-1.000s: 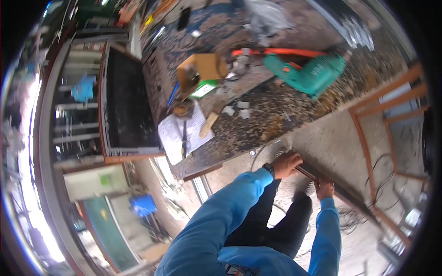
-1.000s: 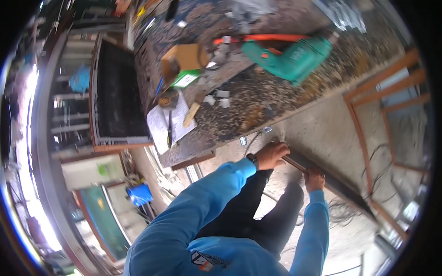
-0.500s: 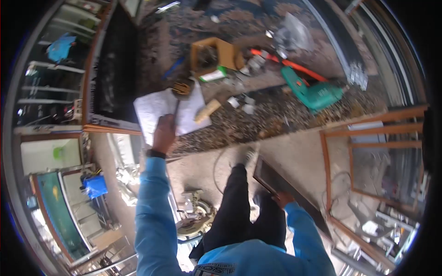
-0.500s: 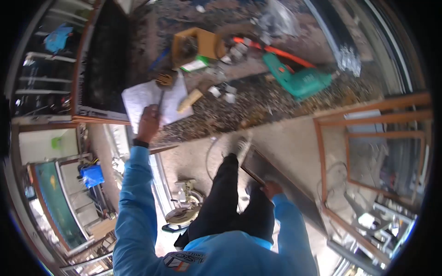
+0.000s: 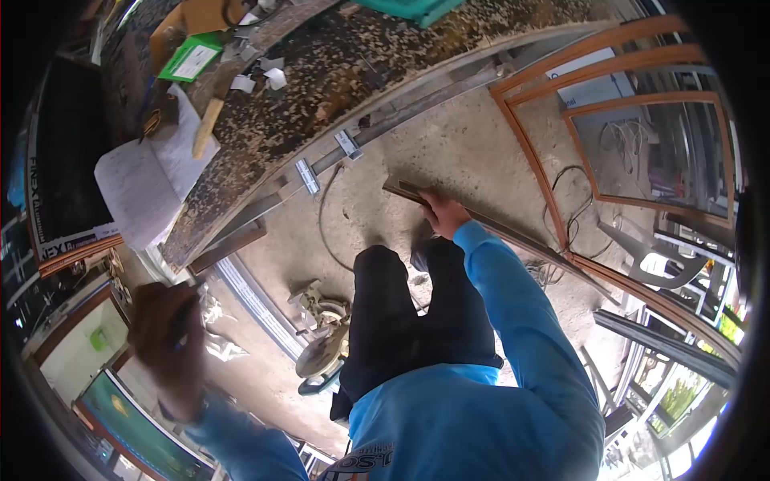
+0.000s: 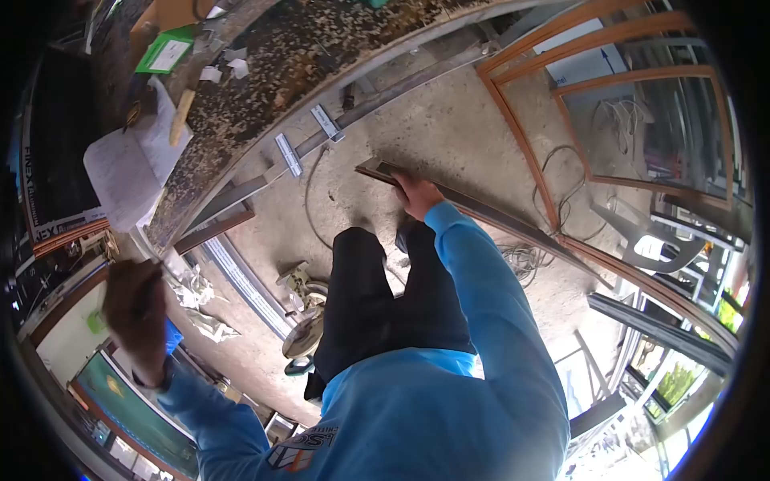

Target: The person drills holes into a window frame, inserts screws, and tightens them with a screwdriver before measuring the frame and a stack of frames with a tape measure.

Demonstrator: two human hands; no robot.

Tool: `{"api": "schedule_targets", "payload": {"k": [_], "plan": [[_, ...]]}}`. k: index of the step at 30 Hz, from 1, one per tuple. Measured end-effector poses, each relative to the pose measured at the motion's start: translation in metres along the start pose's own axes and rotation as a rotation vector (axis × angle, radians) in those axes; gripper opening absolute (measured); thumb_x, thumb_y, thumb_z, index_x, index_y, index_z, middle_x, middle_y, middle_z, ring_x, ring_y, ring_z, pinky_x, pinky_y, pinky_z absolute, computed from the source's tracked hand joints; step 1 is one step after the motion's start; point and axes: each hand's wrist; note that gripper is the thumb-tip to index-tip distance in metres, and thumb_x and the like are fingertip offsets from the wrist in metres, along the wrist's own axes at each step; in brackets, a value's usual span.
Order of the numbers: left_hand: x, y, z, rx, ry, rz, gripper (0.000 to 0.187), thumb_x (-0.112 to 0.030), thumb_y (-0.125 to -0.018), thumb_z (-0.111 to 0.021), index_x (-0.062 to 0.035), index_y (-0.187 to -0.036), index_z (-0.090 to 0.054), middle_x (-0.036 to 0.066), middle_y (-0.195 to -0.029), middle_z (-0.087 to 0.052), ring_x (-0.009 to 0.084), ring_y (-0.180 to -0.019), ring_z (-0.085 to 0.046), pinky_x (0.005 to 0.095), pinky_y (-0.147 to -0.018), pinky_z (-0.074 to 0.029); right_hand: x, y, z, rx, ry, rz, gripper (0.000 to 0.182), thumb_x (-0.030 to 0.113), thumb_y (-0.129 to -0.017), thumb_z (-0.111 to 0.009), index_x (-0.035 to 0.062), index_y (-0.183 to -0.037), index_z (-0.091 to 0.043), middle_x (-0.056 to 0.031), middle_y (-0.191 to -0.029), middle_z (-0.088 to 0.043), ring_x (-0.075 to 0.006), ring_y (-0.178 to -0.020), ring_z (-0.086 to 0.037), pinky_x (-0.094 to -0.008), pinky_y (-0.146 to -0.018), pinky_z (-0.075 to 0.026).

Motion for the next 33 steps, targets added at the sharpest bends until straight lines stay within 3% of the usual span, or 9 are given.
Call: {"api": "schedule_targets", "payload": {"k": [5, 9, 12, 14, 15, 17, 22, 26, 33], "plan": [[-0.019, -0.088, -0.162, 0.062, 0.412, -0.246, 0.022, -0.006, -0.083, -0.089, -0.0039, -0.097, -0.072, 0.009, -0.089, -0.075, 0.0195, -0.072, -0.075, 0.0309, -0.061, -0.059, 0.007, -0.032, 0.021, -0.157, -0.161, 0.233, 0.06, 0.017, -0.101, -0.069, 0.0072, -0.156, -0.046, -0.0224, -0.152, -0.052, -0.0458, -0.131, -0.059, -0.0511, -0.112, -0.05], [-0.021, -0.131, -0.258, -0.006, 0.677, -0.456, 0.041, -0.001, -0.082, -0.091, -0.0048, -0.116, -0.068, 0.003, -0.089, -0.073, 0.0084, -0.079, -0.07, 0.024, -0.065, -0.053, 0.02, -0.041, 0.039, -0.157, -0.358, 0.433, 0.067, 0.016, -0.103, -0.07, 0.0034, -0.161, -0.039, -0.0208, -0.157, -0.051, -0.0375, -0.135, -0.06, -0.0466, -0.117, -0.046], [-0.032, -0.161, -0.301, -0.14, 0.585, -0.763, 0.043, -0.007, -0.087, -0.088, -0.0079, -0.123, -0.065, 0.003, -0.082, -0.068, 0.0075, -0.069, -0.064, 0.0261, -0.06, -0.049, 0.01, -0.047, 0.022, -0.193, -0.58, 0.427, 0.049, 0.017, -0.106, -0.068, -0.0008, -0.15, -0.055, -0.022, -0.146, -0.062, -0.0298, -0.132, -0.064, -0.0432, -0.112, -0.049], [-0.037, -0.179, -0.298, 0.094, 0.585, -0.835, 0.041, -0.013, -0.092, -0.083, -0.0084, -0.126, -0.06, 0.009, -0.081, -0.066, 0.016, -0.071, -0.064, 0.0341, -0.062, -0.049, 0.002, -0.052, 0.02, -0.249, -0.488, 0.472, 0.044, 0.016, -0.107, -0.066, -0.0017, -0.147, -0.057, -0.0208, -0.138, -0.067, -0.0302, -0.125, -0.068, -0.0419, -0.108, -0.052], [-0.045, -0.193, -0.269, 0.37, 0.603, -0.82, 0.04, -0.015, -0.096, -0.078, -0.0075, -0.128, -0.056, 0.014, -0.083, -0.065, 0.0245, -0.077, -0.067, 0.0406, -0.065, -0.05, 0.002, -0.053, 0.024, -0.284, -0.437, 0.496, 0.042, 0.015, -0.108, -0.065, -0.0021, -0.146, -0.059, -0.0203, -0.134, -0.07, -0.0303, -0.122, -0.071, -0.0413, -0.106, -0.054], [-0.048, -0.193, -0.269, 0.512, 0.609, -0.854, 0.038, -0.017, -0.099, -0.074, -0.0065, -0.129, -0.051, 0.02, -0.084, -0.065, 0.0337, -0.081, -0.068, 0.0475, -0.068, -0.051, 0.009, -0.058, 0.025, -0.45, -0.262, 0.568, 0.031, 0.011, -0.108, -0.065, -0.003, -0.135, -0.066, -0.0174, -0.119, -0.076, -0.0286, -0.112, -0.075, -0.0375, -0.099, -0.057], [-0.049, -0.153, -0.327, -0.177, 0.583, -1.061, 0.035, -0.017, -0.1, -0.074, -0.0056, -0.125, -0.052, 0.018, -0.078, -0.063, 0.0376, -0.073, -0.066, 0.0491, -0.064, -0.05, 0.015, -0.069, 0.013, -0.609, -0.084, 0.596, 0.021, 0.01, -0.106, -0.068, -0.0007, -0.122, -0.074, -0.0162, -0.108, -0.079, -0.0253, -0.101, -0.077, -0.035, -0.09, -0.058], [-0.035, -0.163, -0.347, -0.09, 0.719, -1.11, 0.036, -0.015, -0.099, -0.073, -0.0036, -0.124, -0.05, 0.019, -0.068, -0.062, 0.0433, -0.057, -0.06, 0.0488, -0.058, -0.049, 0.015, -0.073, 0.004, -0.575, -0.12, 0.586, 0.021, 0.013, -0.105, -0.07, 0.001, -0.121, -0.076, -0.015, -0.102, -0.08, -0.0234, -0.091, -0.077, -0.0349, -0.085, -0.059], [-0.024, -0.131, -0.358, -0.443, 0.556, -1.116, 0.035, -0.022, -0.091, -0.082, -0.0092, -0.117, -0.063, 0.018, -0.083, -0.071, 0.0421, -0.082, -0.072, 0.0508, -0.071, -0.055, 0.017, -0.053, -0.02, -0.512, -0.144, 0.527, 0.017, 0.017, -0.104, -0.072, 0.0036, -0.114, -0.077, -0.0143, -0.091, -0.078, -0.0221, -0.079, -0.075, -0.0355, -0.075, -0.057]]}}
Point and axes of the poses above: each hand's wrist, its own y-axis away from the middle knuckle, its own z-axis out of the back of the hand, x = y × z
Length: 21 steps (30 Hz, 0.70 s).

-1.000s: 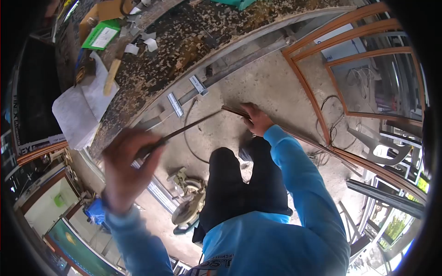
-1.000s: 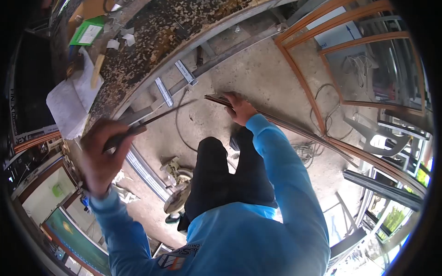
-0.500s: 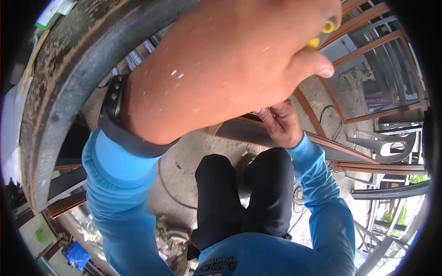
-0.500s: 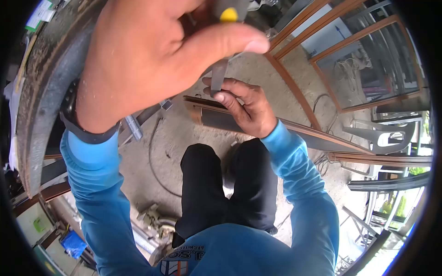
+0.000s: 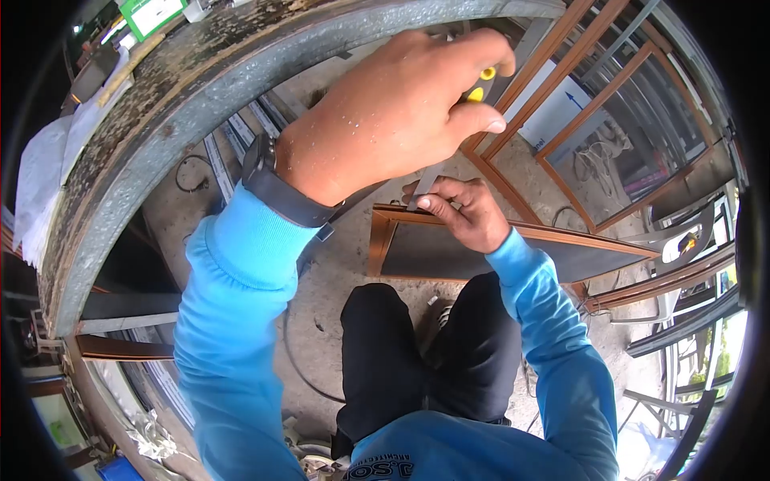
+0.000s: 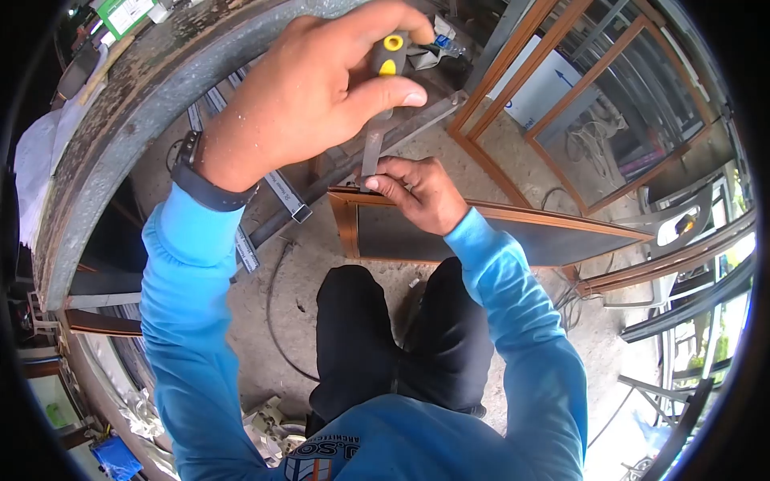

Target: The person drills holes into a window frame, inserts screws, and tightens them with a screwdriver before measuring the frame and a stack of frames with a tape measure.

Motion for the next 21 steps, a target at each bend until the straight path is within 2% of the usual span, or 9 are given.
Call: {"api": "schedule_targets", "payload": {"k": [1, 4, 10, 13, 16, 18, 19, 20, 21], "plan": [[-0.005, 0.001, 0.003, -0.006, -0.02, -0.009, 0.035, -0.021, -0.091, -0.082, -0.0093, -0.118, -0.063, 0.019, -0.083, -0.071, 0.0425, -0.082, -0.072, 0.051, -0.071, -0.055, 0.002, 0.002, -0.001, 0.005, -0.006, -0.004, 0.017, 0.017, -0.104, -0.073, 0.0038, -0.113, -0.077, -0.0142, -0.09, -0.077, -0.0222, -0.078, -0.074, -0.0356, -0.074, -0.057], [-0.019, 0.001, 0.01, 0.049, -0.041, 0.024, 0.036, -0.02, -0.092, -0.084, -0.0122, -0.122, -0.066, 0.004, -0.069, -0.058, 0.0118, -0.057, -0.054, 0.0331, -0.054, -0.043, 0.007, 0.008, -0.003, 0.006, 0.011, 0.001, 0.016, 0.017, -0.103, -0.073, 0.0042, -0.112, -0.077, -0.0145, -0.089, -0.077, -0.0244, -0.075, -0.073, -0.0366, -0.072, -0.057], [-0.034, -0.006, 0.029, 0.207, -0.07, 0.078, 0.031, -0.024, -0.093, -0.082, -0.0075, -0.114, -0.068, 0.007, -0.065, -0.057, 0.0206, -0.054, -0.055, 0.0358, -0.053, -0.043, 0.016, 0.015, -0.01, -0.025, 0.12, 0.071, 0.018, 0.018, -0.1, -0.076, 0.0038, -0.11, -0.077, -0.0156, -0.089, -0.076, -0.0331, -0.077, -0.073, -0.0401, -0.07, -0.058], [-0.062, -0.049, 0.059, 0.441, -0.256, 0.038, 0.032, -0.036, -0.099, -0.077, -0.0061, -0.11, -0.072, 0.017, -0.084, -0.074, 0.0299, -0.071, -0.075, 0.0439, -0.06, -0.056, 0.021, 0.017, -0.014, -0.034, 0.266, 0.128, 0.018, 0.019, -0.099, -0.077, 0.0037, -0.108, -0.077, -0.0164, -0.09, -0.076, -0.0368, -0.08, -0.073, -0.0428, -0.07, -0.058], [-0.059, -0.072, 0.058, 0.509, -0.125, 0.021, 0.049, -0.051, -0.1, -0.07, -0.0021, -0.098, -0.073, 0.016, -0.075, -0.069, 0.0278, -0.066, -0.071, 0.0419, -0.059, -0.055, 0.021, 0.018, -0.016, -0.055, 0.268, 0.164, 0.018, 0.019, -0.098, -0.077, 0.0035, -0.105, -0.076, -0.0166, -0.089, -0.075, -0.0388, -0.08, -0.072, -0.0445, -0.07, -0.058], [-0.034, -0.059, 0.014, 0.462, 0.1, 0.075, 0.063, -0.061, -0.1, -0.066, 0.0005, -0.09, -0.074, 0.015, -0.069, -0.066, 0.0264, -0.062, -0.068, 0.0405, -0.058, -0.054, 0.017, 0.019, -0.019, -0.069, 0.311, 0.182, 0.017, 0.02, -0.098, -0.078, 0.0038, -0.104, -0.076, -0.0164, -0.088, -0.074, -0.0392, -0.079, -0.072, -0.0446, -0.069, -0.058], [-0.036, -0.052, 0.004, 0.471, 0.111, 0.117, 0.07, -0.066, -0.101, -0.064, 0.0018, -0.086, -0.074, 0.015, -0.066, -0.065, 0.0257, -0.06, -0.067, 0.0398, -0.058, -0.054, 0.018, 0.021, -0.02, -0.076, 0.334, 0.189, 0.017, 0.02, -0.098, -0.078, 0.004, -0.104, -0.076, -0.0164, -0.087, -0.074, -0.0394, -0.079, -0.072, -0.0447, -0.069, -0.058], [-0.065, -0.053, 0.014, 0.651, -0.051, 0.351, 0.077, -0.07, -0.099, -0.062, 0.0037, -0.079, -0.073, 0.013, -0.059, -0.06, 0.0258, -0.056, -0.064, 0.0398, -0.057, -0.053, 0.022, 0.019, -0.018, -0.055, 0.335, 0.154, 0.017, 0.02, -0.098, -0.078, 0.0043, -0.103, -0.075, -0.0165, -0.087, -0.074, -0.0395, -0.079, -0.072, -0.0449, -0.069, -0.058], [-0.066, -0.053, 0.011, 0.668, -0.09, 0.305, 0.082, -0.074, -0.098, -0.06, 0.0034, -0.075, -0.072, 0.014, -0.058, -0.06, 0.0266, -0.056, -0.064, 0.041, -0.058, -0.053, 0.027, 0.021, -0.016, -0.035, 0.336, 0.109, 0.017, 0.02, -0.098, -0.077, 0.0046, -0.103, -0.075, -0.0167, -0.087, -0.074, -0.0395, -0.079, -0.072, -0.0452, -0.069, -0.058]]}}
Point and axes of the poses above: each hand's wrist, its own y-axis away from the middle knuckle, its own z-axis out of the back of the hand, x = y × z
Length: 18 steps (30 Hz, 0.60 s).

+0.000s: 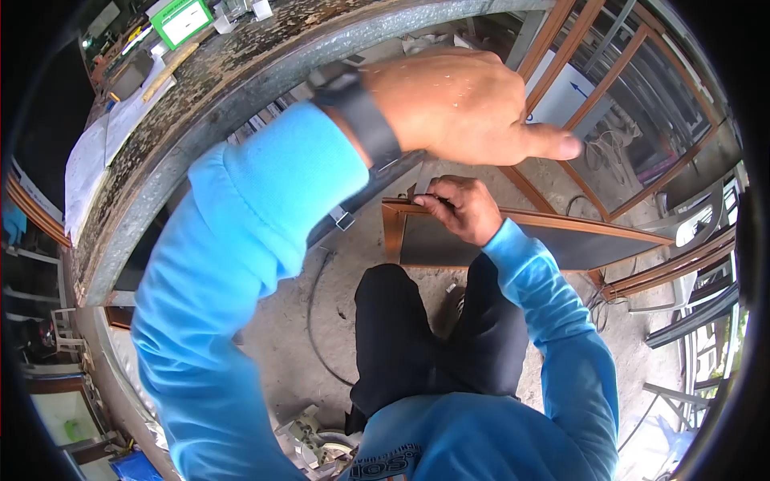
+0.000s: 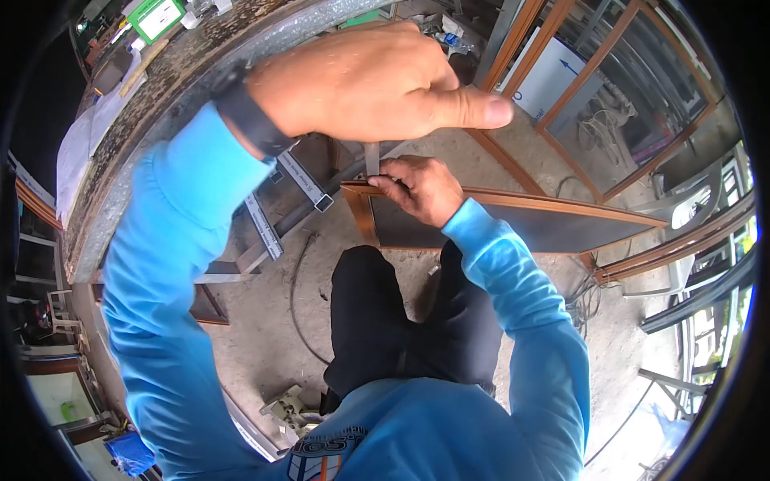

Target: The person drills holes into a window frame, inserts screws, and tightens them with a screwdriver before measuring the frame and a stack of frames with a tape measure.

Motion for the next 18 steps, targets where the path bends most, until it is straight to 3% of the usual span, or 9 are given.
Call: {"api": "schedule_targets", "payload": {"k": [2, 5, 6, 11, 13, 15, 17, 18], "plan": [[0.003, -0.005, -0.001, -0.006, -0.118, -0.054, 0.092, -0.083, -0.096, -0.054, 0.0027, -0.066, -0.071, 0.015, -0.057, -0.061, 0.0282, -0.056, -0.065, 0.0433, -0.059, -0.054, 0.004, 0.001, 0.003, 0.03, -0.01, -0.02, 0.016, 0.02, -0.098, -0.077, 0.0057, -0.104, -0.075, -0.0173, -0.085, -0.073, -0.04, -0.078, -0.071, -0.0462, -0.068, -0.057], [0.001, -0.005, 0.012, 0.027, -0.192, -0.007, 0.089, -0.082, -0.094, -0.058, 0.0025, -0.07, -0.073, 0.017, -0.059, -0.062, 0.0307, -0.056, -0.065, 0.0434, -0.059, -0.054, 0.006, 0.005, -0.001, -0.039, -0.049, 0.05, 0.016, 0.02, -0.099, -0.077, 0.0058, -0.105, -0.075, -0.0176, -0.083, -0.071, -0.0402, -0.077, -0.07, -0.0475, -0.067, -0.056], [0.004, -0.004, 0.014, -0.089, -0.194, -0.121, 0.086, -0.081, -0.094, -0.058, -0.0017, -0.066, -0.075, 0.017, -0.058, -0.064, 0.0258, -0.054, -0.065, 0.0428, -0.054, -0.054, 0.007, 0.007, 0.0, 0.001, -0.03, 0.002, 0.016, 0.02, -0.099, -0.076, 0.0057, -0.106, -0.075, -0.0177, -0.086, -0.072, -0.0409, -0.078, -0.07, -0.0481, -0.068, -0.056], [0.022, -0.018, -0.003, -0.126, 0.101, -0.256, 0.077, -0.074, -0.095, -0.062, -0.0031, -0.068, -0.075, 0.012, -0.056, -0.064, 0.0242, -0.052, -0.063, 0.0363, -0.057, -0.053, 0.007, 0.011, -0.003, 0.033, -0.014, -0.027, 0.018, 0.021, -0.099, -0.076, 0.0053, -0.106, -0.075, -0.0188, -0.095, -0.074, -0.0408, -0.084, -0.072, -0.0472, -0.073, -0.058], [-0.005, 0.0, 0.009, 0.072, -0.204, -0.007, 0.085, -0.076, -0.096, -0.061, 0.0052, -0.071, -0.071, 0.018, -0.057, -0.058, 0.0315, -0.054, -0.06, 0.0442, -0.059, -0.054, 0.01, 0.002, 0.002, 0.016, -0.029, -0.008, 0.019, 0.023, -0.1, -0.076, 0.0053, -0.106, -0.074, -0.0187, -0.097, -0.075, -0.0408, -0.087, -0.072, -0.047, -0.075, -0.058], [-0.004, 0.009, 0.016, 0.093, -0.254, -0.109, 0.063, -0.057, -0.089, -0.076, 0.004, -0.072, -0.072, 0.019, -0.06, -0.061, 0.0348, -0.059, -0.066, 0.047, -0.059, -0.054, 0.012, 0.011, -0.002, -0.018, -0.056, -0.003, 0.02, 0.025, -0.1, -0.076, 0.0055, -0.105, -0.074, -0.0184, -0.098, -0.075, -0.0409, -0.089, -0.072, -0.0473, -0.077, -0.058], [0.005, 0.014, 0.021, 0.196, -0.453, -0.249, 0.05, -0.044, -0.083, -0.084, 0.0033, -0.072, -0.072, 0.018, -0.062, -0.064, 0.0366, -0.063, -0.069, 0.0477, -0.059, -0.054, 0.007, 0.013, 0.002, 0.012, -0.14, -0.059, 0.024, 0.021, -0.104, -0.07, 0.0041, -0.12, -0.067, -0.019, -0.104, -0.077, -0.0397, -0.093, -0.074, -0.0461, -0.081, -0.058], [-0.022, 0.018, 0.043, 0.338, -0.586, -0.03, 0.034, -0.03, -0.075, -0.087, 0.0002, -0.082, -0.075, 0.016, -0.073, -0.069, 0.0378, -0.07, -0.071, 0.0463, -0.062, -0.055, 0.005, 0.012, 0.004, -0.016, -0.259, -0.088, 0.026, 0.019, -0.104, -0.068, 0.0036, -0.125, -0.064, -0.0195, -0.106, -0.077, -0.0391, -0.094, -0.074, -0.0457, -0.082, -0.058]]}}
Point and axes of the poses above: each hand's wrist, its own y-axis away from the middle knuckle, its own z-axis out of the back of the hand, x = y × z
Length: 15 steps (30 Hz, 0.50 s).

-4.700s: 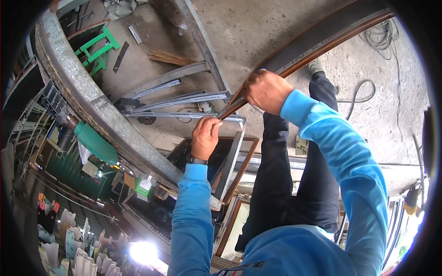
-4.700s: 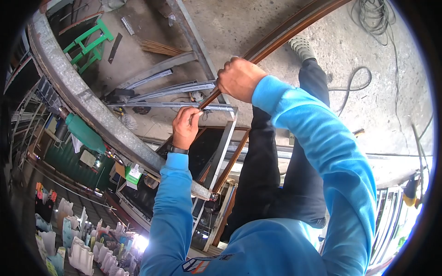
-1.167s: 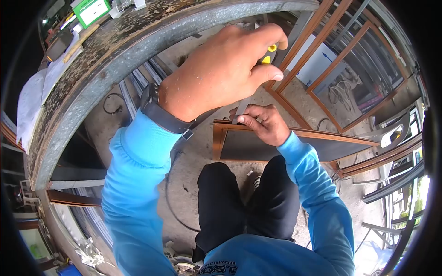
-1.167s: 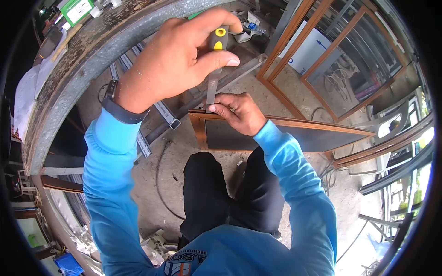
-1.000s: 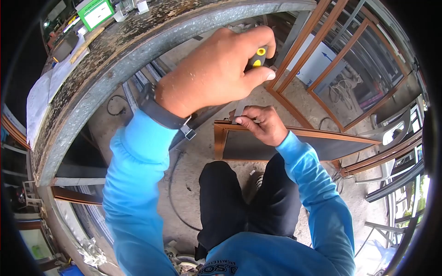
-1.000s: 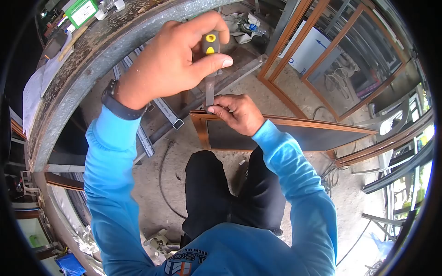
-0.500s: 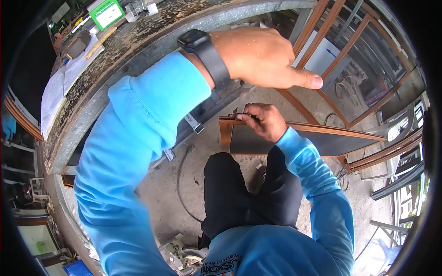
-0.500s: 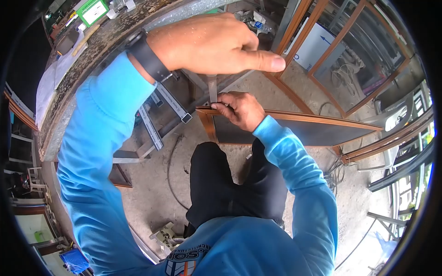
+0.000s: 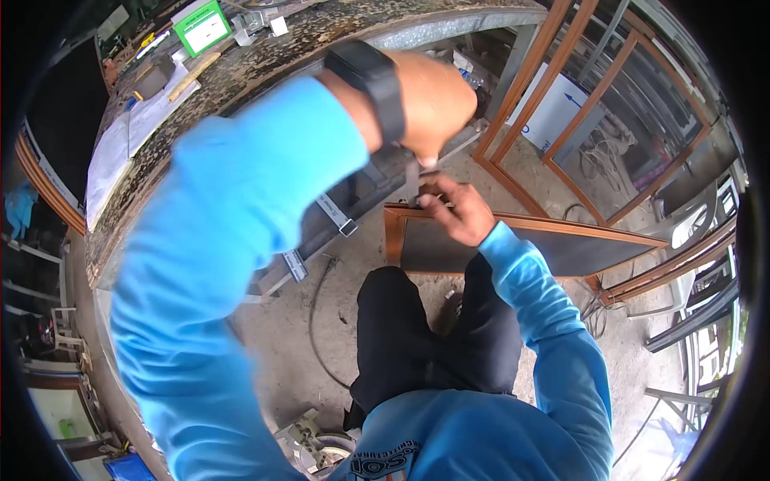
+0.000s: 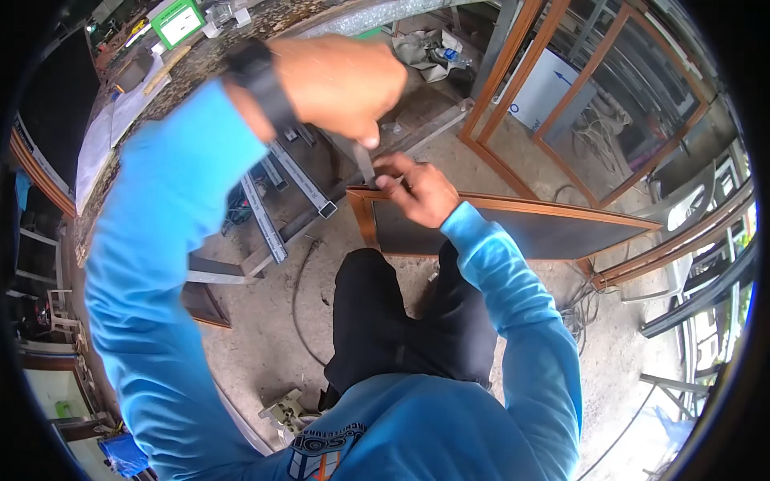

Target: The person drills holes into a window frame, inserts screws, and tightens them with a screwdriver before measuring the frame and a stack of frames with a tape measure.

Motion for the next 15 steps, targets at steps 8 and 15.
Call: {"api": "schedule_targets", "payload": {"k": [8, 15], "plan": [[0.105, 0.229, 0.001, -0.865, -0.161, 0.664, 0.03, -0.02, -0.113, -0.057, -0.0058, -0.137, -0.067, 0.018, -0.131, -0.073, 0.0238, -0.116, -0.072, 0.0328, -0.1, -0.052, -0.023, 0.023, 0.025, -0.18, 0.643, 0.023, 0.013, 0.015, -0.098, -0.066, 0.0099, -0.109, -0.071, -0.0183, -0.084, -0.075, -0.039, -0.078, -0.075, -0.048, -0.07, -0.06], [0.285, 0.464, -0.201, -0.413, -0.109, 1.034, 0.042, -0.02, -0.113, -0.051, 0.0023, -0.147, -0.058, 0.026, -0.141, -0.067, 0.0386, -0.129, -0.064, 0.0437, -0.109, -0.048, -0.092, 0.14, 0.197, -0.588, 1.126, -0.797, 0.051, 0.046, -0.085, -0.08, 0.0128, -0.122, -0.071, -0.0188, -0.136, -0.067, -0.0374, -0.135, -0.055, -0.0559, -0.116, -0.037]]}}
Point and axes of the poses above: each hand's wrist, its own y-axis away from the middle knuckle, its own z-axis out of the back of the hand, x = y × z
